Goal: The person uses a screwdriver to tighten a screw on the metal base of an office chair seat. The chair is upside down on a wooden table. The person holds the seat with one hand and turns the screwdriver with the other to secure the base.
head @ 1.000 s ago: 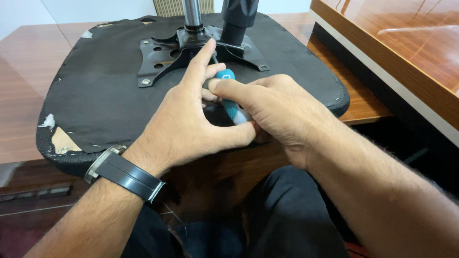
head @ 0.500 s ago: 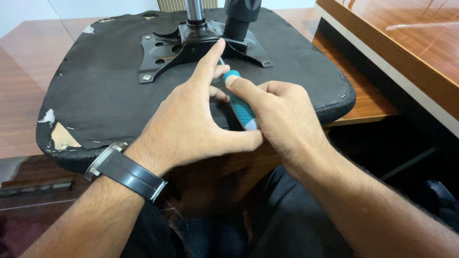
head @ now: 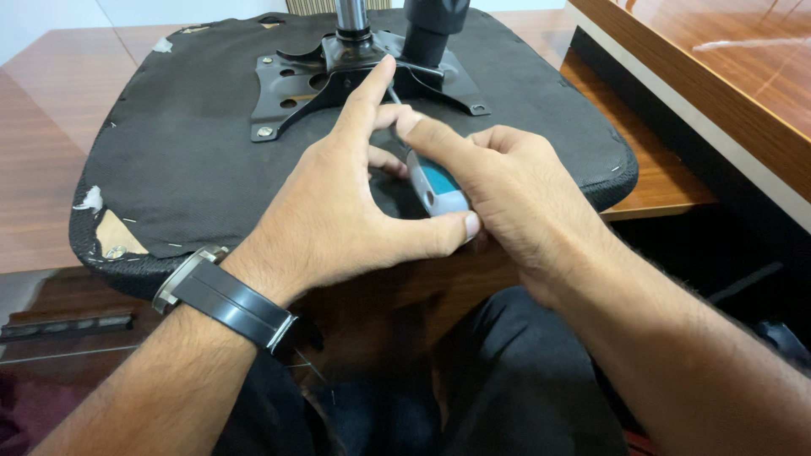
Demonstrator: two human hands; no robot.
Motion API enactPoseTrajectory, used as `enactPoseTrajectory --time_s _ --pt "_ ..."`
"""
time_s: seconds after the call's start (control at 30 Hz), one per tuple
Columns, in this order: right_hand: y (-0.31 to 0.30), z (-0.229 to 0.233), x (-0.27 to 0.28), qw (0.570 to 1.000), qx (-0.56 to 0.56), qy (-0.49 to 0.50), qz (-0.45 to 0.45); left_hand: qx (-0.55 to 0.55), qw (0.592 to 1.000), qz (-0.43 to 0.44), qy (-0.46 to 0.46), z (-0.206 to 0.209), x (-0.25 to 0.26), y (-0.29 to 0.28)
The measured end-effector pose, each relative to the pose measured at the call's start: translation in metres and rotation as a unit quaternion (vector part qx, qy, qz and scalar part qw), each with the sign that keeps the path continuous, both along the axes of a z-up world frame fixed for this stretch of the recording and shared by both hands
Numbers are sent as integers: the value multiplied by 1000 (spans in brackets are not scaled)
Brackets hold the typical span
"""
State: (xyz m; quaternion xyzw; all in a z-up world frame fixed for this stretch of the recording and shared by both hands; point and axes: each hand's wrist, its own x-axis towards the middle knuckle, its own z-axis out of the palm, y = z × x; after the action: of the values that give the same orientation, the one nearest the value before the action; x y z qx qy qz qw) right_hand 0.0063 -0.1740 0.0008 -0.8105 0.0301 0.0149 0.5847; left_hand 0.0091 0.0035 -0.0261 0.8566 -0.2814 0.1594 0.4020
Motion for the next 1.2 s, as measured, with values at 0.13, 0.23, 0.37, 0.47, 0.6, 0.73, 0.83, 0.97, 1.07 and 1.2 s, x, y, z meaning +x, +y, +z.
enactPoseTrajectory --time_s 0.13,0.23,0.37,0.47,0.6,0.73,0.83,0.97,1.07,1.2 --pt "-4 -1 1 992 106 -2 62 -4 1000 -7 -2 -1 0 1" --pt "-2 -3 3 980 189 25 65 -8 1000 -10 -8 -1 1 0" --pt "-1 -2 1 979 185 43 69 2 1000 -4 -10 -2 1 -1" --pt "-1 3 0 981 170 37 89 -15 1000 -11 5 -1 0 0" --pt "1 2 -1 976 202 49 65 -3 1000 -13 1 -2 2 1" --pt "2 -1 -1 964 250 35 87 16 1000 -2 0 -4 4 1" --pt "0 1 -1 977 192 42 78 18 1000 3 4 -4 5 0" --pt "-1 7 -2 995 43 32 89 14 1000 2 -4 -2 3 0" --pt "0 10 -4 993 72 44 80 18 1000 3 -4 1 3 -3" --pt "6 9 -3 977 190 86 35 44 999 21 -8 2 0 -5"
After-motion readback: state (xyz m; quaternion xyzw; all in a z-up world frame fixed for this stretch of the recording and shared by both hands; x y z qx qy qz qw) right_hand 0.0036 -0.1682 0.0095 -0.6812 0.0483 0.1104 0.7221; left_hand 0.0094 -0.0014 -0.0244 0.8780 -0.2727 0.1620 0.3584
